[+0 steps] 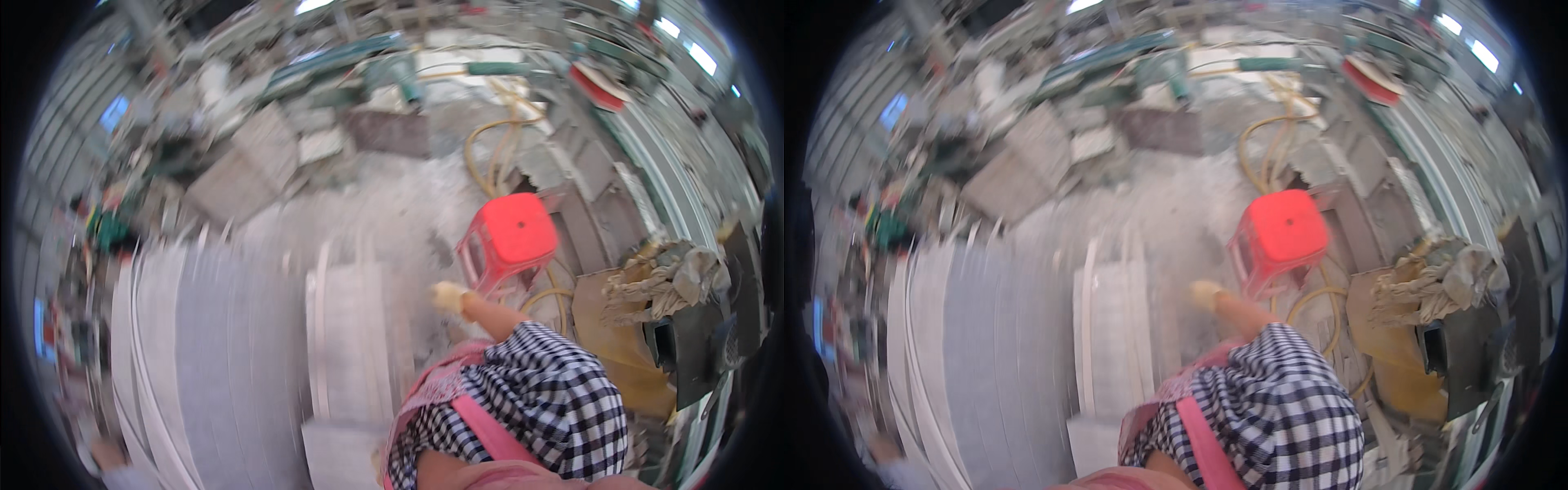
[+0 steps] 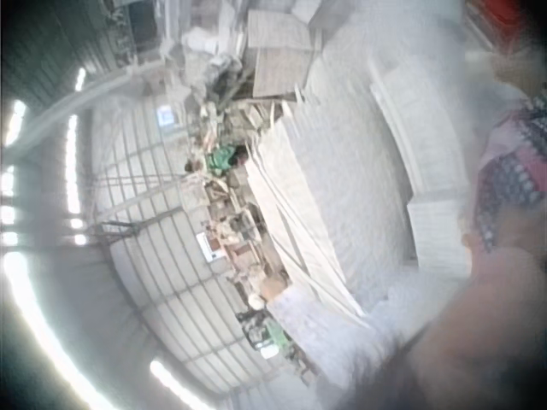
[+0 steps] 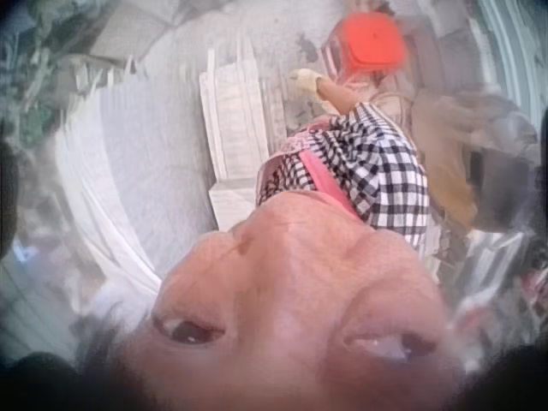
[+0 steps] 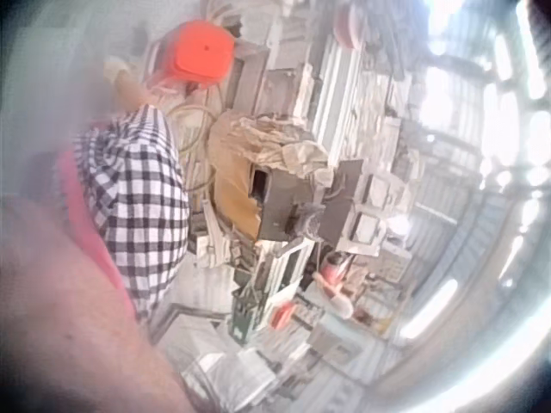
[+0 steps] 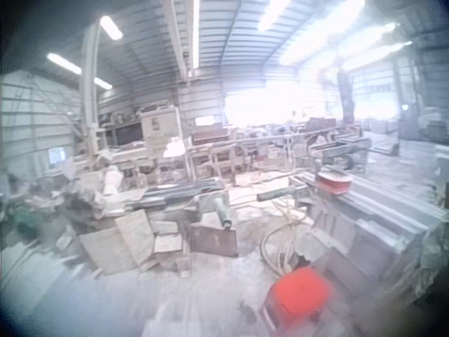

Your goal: The person picks up rectangular ceramic plates from a conveyor and stacks them on a growing pile. They repeatedly lift plates, align them, and place them on top of the stack, occasionally adjusting the pile to keep it stable.

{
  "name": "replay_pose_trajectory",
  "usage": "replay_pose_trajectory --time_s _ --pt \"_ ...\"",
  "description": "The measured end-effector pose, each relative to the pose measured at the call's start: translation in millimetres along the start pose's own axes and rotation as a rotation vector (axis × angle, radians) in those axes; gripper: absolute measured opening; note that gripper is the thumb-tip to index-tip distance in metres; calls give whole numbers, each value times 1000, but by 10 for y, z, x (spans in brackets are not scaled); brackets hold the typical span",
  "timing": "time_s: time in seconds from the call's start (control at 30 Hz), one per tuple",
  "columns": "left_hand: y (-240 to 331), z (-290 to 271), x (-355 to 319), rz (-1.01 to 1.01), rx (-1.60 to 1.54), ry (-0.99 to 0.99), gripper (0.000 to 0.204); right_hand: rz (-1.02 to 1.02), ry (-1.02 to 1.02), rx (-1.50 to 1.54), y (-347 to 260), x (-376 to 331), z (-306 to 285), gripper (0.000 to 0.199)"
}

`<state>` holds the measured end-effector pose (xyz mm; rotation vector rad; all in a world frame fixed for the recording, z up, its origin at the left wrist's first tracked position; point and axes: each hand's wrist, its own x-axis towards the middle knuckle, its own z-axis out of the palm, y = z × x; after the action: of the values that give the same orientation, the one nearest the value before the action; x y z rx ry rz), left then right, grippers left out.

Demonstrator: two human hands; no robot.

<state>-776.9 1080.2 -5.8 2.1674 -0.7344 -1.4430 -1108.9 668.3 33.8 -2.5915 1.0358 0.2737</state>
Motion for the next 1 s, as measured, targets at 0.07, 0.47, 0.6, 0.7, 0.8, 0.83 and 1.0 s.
replay_pose_trajectory --time_s 0.07,0.47,0.6,0.7,0.8,0.83,1.0 --pt "48 23 118 10 117 -22 37 -128 80 -24 -246 199 -276 25" --pt "1247 -430 753 151 375 -144 39 273 -203 -162 1004 -1819 361 32" --pt "2023 -396 1176 317 249 -82 43 1398 155 1089 700 -2709 1020 38" --pt "2452 -315 1447 417 202 -70 42 1748 243 1098 408 -2958 1278 40" --pt "2897 -182 1724 226 67 -122 43 1670 247 960 424 -2817 1161 42" --pt "3005 -156 1795 282 95 -145 44 1596 260 896 497 -2685 1042 42" --pt "3096 -174 2234 299 98 -136 40 1078 64 522 992 -1823 -129 40"
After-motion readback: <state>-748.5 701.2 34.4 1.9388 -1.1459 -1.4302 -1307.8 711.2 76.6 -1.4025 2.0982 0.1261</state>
